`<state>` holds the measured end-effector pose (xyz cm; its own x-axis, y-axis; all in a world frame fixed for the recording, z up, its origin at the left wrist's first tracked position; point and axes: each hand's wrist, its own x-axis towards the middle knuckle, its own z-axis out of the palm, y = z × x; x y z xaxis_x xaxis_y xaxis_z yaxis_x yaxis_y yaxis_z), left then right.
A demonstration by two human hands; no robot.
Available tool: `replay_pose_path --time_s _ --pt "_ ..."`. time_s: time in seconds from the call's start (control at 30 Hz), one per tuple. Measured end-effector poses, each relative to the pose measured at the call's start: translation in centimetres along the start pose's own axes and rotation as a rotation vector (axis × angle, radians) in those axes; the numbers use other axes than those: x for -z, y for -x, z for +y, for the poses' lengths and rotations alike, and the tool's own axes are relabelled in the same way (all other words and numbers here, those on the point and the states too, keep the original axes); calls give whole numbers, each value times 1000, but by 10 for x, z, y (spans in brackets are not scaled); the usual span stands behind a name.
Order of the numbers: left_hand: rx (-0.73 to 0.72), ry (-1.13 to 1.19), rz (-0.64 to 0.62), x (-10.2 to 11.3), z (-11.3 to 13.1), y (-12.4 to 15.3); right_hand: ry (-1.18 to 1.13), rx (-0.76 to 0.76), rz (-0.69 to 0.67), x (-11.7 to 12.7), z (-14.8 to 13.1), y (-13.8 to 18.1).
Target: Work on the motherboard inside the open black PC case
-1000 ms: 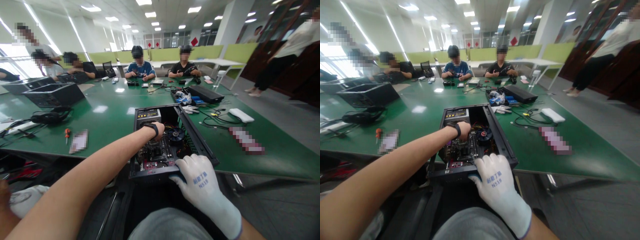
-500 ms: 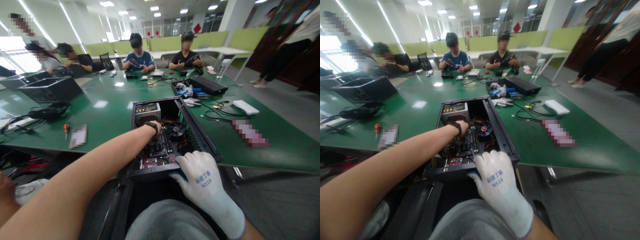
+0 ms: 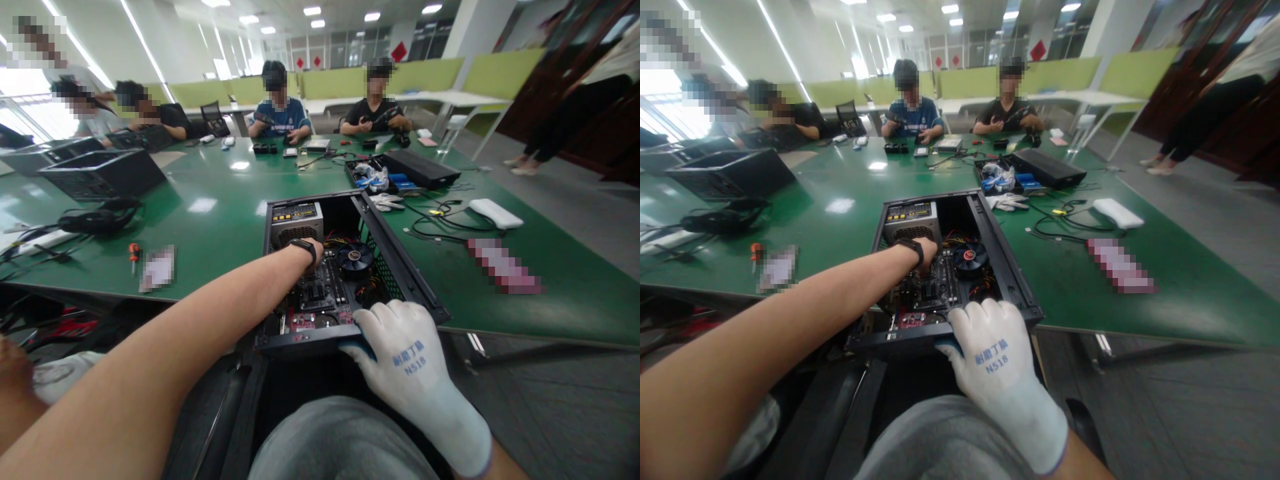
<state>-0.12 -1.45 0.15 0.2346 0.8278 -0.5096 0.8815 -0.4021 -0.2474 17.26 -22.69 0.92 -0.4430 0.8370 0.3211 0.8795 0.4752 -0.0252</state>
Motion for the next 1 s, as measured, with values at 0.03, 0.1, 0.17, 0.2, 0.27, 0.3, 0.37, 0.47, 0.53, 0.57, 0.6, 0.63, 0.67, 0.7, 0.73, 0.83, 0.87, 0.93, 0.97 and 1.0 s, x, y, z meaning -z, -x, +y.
replay_pose_path --time_s 0.03,0.1,0.17,0.2,0.27,0.3,0.37,0.47,0.53,0.57,0.6,0.63,0.67,0.7,0.73,0.83,0.87,0.93,0.97,1.0 --pt "-2 -4 -3 1 1 1 -1 2 0 0 0 0" --pt "-10 -6 4 1 1 3 -3 1 1 0 0 1" --pt "-19 -5 10 2 2 4 -5 -2 5 0 0 1" --pt "-21 0 10 2 2 4 -5 0 10 0 0 1" --pt "-13 17 4 1 1 2 -4 4 21 0 0 1" --pt "-6 26 4 1 1 2 -5 5 23 1 0 1" --pt "4 29 7 1 1 0 -7 4 23 1 -1 1" --pt "-10 -11 -4 2 2 0 -11 2 24 2 0 1" --pt "-18 -30 -22 3 3 3 -9 6 30 2 0 1" --pt "-15 -27 -26 4 3 4 -8 8 32 2 0 1" --pt "-11 -18 -27 4 4 5 -6 10 35 1 0 1" --pt "-5 -6 -25 5 4 5 -4 10 37 1 0 1" --pt "0 5 -23 5 4 6 -3 11 41 1 0 1" --pt "1 12 -20 5 4 5 -1 11 47 1 0 1" --pt "0 17 -18 4 4 5 0 13 55 1 0 1" --pt "0 28 -16 3 3 2 1 21 77 2 -1 1" --pt "-1 29 -17 3 3 1 2 22 80 2 -1 1" --pt "-4 17 -19 2 2 -1 3 23 81 2 -1 1" --pt "-7 9 -16 2 2 -1 3 24 81 2 -1 1" --pt "-8 6 -13 2 1 -1 3 25 81 2 -1 1"
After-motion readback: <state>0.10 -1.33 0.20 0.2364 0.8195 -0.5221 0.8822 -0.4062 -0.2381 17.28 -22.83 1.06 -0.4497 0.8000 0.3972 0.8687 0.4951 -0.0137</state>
